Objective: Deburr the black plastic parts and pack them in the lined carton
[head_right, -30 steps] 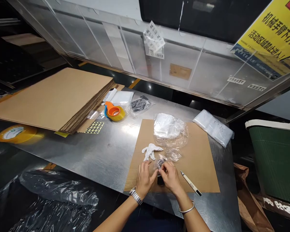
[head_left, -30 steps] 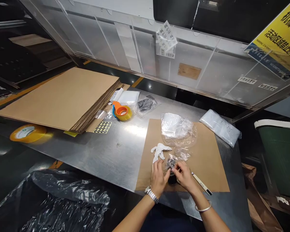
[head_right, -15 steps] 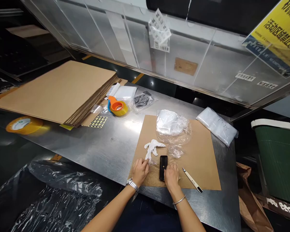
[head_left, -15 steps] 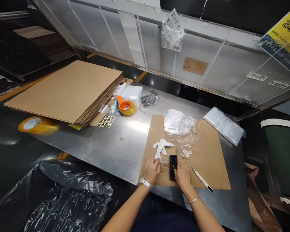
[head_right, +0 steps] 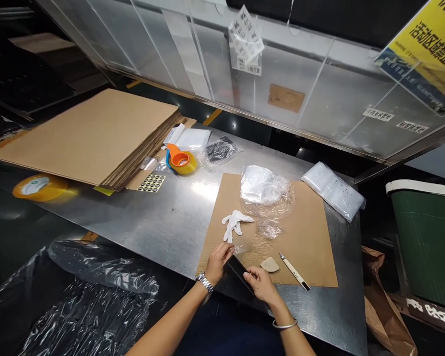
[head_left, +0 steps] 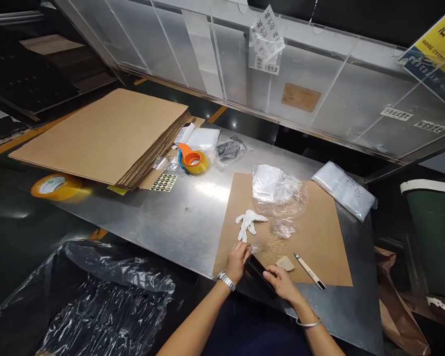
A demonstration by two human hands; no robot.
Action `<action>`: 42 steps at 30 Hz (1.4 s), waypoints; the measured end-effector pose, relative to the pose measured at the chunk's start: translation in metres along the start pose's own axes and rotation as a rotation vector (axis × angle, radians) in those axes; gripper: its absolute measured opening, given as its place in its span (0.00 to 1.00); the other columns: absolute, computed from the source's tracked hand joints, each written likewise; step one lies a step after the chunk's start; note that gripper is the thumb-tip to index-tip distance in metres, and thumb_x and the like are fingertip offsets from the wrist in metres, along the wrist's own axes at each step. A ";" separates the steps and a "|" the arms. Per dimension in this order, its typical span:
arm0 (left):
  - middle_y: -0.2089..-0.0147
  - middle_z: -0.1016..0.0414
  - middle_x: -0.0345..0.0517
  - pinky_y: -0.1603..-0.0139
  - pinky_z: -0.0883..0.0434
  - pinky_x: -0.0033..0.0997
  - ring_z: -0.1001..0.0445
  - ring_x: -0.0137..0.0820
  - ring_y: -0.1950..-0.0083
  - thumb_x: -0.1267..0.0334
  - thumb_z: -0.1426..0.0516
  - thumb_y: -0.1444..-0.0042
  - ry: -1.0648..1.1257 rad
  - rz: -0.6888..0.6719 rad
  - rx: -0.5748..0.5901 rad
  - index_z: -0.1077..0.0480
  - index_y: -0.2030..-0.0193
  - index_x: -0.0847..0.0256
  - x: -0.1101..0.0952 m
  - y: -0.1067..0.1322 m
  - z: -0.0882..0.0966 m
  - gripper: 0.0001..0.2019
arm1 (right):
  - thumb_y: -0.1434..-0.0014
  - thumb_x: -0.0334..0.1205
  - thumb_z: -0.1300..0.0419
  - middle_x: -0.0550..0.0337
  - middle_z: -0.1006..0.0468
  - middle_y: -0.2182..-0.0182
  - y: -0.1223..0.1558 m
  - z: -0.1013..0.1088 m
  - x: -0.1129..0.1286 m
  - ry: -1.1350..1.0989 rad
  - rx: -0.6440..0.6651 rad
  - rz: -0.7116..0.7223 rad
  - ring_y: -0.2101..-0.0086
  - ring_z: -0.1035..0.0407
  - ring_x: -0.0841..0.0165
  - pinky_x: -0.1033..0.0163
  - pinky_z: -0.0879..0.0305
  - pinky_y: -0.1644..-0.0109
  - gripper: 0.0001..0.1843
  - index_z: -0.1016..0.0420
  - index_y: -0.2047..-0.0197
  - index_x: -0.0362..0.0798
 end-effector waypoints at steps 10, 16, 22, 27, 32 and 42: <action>0.67 0.32 0.45 0.63 0.31 0.26 0.29 0.28 0.65 0.70 0.56 0.42 0.022 -0.042 0.100 0.30 0.57 0.61 -0.001 0.018 -0.005 0.14 | 0.39 0.45 0.48 0.63 0.29 0.70 -0.014 -0.017 -0.051 0.036 -0.140 -0.217 0.73 0.33 0.75 0.66 0.34 0.70 0.13 0.31 0.63 0.42; 0.68 0.31 0.47 0.64 0.32 0.32 0.31 0.33 0.65 0.70 0.56 0.43 -0.132 -0.017 0.071 0.31 0.59 0.62 -0.017 0.031 -0.016 0.13 | 0.38 0.44 0.50 0.61 0.28 0.68 -0.018 -0.031 -0.035 0.228 -0.359 -0.272 0.69 0.32 0.72 0.61 0.35 0.63 0.13 0.31 0.62 0.43; 0.67 0.31 0.49 0.63 0.34 0.35 0.33 0.34 0.64 0.69 0.58 0.41 -0.217 -0.115 0.078 0.31 0.58 0.62 -0.034 0.030 -0.015 0.15 | 0.41 0.40 0.47 0.53 0.27 0.69 -0.011 -0.030 -0.011 0.315 -0.389 -0.183 0.66 0.32 0.67 0.63 0.40 0.62 0.08 0.31 0.64 0.45; 0.68 0.31 0.47 0.65 0.35 0.33 0.34 0.33 0.66 0.68 0.55 0.42 -0.230 -0.285 0.171 0.31 0.59 0.59 -0.041 0.025 0.001 0.13 | 0.39 0.45 0.49 0.63 0.29 0.71 -0.018 -0.018 -0.014 0.279 -0.390 -0.239 0.75 0.34 0.75 0.65 0.35 0.70 0.14 0.33 0.59 0.42; 0.68 0.31 0.48 0.66 0.36 0.33 0.34 0.33 0.66 0.69 0.58 0.41 -0.245 -0.341 0.207 0.31 0.59 0.60 -0.048 0.023 0.014 0.14 | 0.38 0.41 0.50 0.58 0.27 0.72 -0.018 -0.017 0.001 0.323 -0.408 -0.264 0.74 0.31 0.71 0.66 0.37 0.72 0.13 0.34 0.55 0.42; 0.67 0.33 0.47 0.65 0.36 0.33 0.34 0.35 0.65 0.71 0.56 0.43 -0.306 -0.277 0.327 0.33 0.64 0.59 -0.070 0.014 0.021 0.12 | 0.39 0.40 0.50 0.60 0.26 0.74 -0.003 0.006 0.032 0.434 -0.224 -0.171 0.72 0.32 0.71 0.64 0.39 0.66 0.12 0.30 0.68 0.44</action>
Point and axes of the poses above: each hand's wrist, its own y-axis away from the middle knuckle, its own z-axis out of the back of the hand, x = y × z, the point moved 4 cm from there along -y, towards the middle knuckle
